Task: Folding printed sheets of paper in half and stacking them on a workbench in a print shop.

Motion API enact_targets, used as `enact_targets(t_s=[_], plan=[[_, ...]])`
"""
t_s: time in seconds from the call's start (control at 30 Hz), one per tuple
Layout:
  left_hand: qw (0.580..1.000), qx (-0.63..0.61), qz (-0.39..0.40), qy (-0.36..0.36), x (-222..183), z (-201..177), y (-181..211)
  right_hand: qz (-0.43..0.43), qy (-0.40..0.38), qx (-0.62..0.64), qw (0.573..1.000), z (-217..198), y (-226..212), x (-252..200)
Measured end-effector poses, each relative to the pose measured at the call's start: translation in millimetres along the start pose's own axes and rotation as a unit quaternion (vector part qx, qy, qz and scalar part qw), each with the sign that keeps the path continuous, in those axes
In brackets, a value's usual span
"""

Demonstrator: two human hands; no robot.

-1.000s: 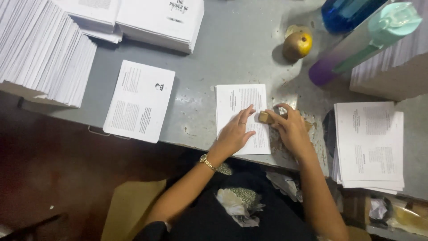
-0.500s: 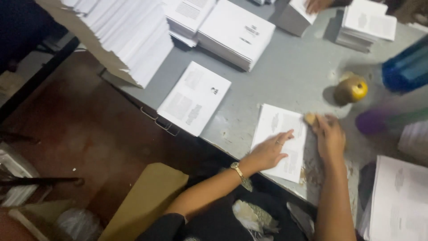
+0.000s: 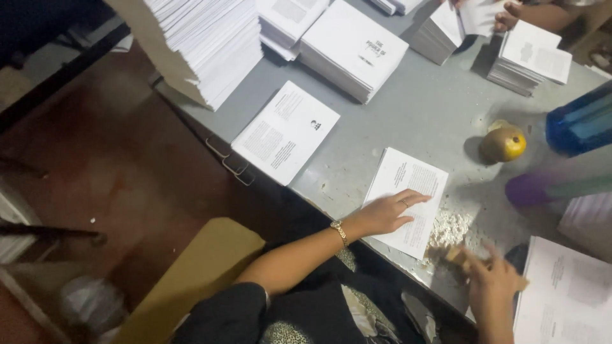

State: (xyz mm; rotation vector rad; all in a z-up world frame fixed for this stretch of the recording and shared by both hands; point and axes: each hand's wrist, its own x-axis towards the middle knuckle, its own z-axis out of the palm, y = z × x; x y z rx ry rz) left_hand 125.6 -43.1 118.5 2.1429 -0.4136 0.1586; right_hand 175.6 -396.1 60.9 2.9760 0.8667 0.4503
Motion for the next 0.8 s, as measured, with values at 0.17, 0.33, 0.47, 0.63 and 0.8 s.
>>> enact_targets(t_s=[0.17,0.33,0.47,0.63,0.8], plan=[[0.952,-0.014,0.095,0.290,-33,-34,10,0.028,-0.010,0.045,0.999,39,-22,24],[0.859,0.013,-0.158,0.487,-97,-114,-58,-0.082,0.052,0.296,0.950,-14,-132,32],[0.754,0.278,-0.381,0.458,-147,-176,-78,-0.125,-0.003,0.194,0.973,-48,-198,20],[0.736,0.286,-0.435,0.433,-161,-179,-87,-0.102,0.104,0.202,0.968,-49,-198,-1],[0.714,0.364,-0.428,0.418,-165,-179,-102,0.170,0.186,0.111,0.961,96,-49,-106]])
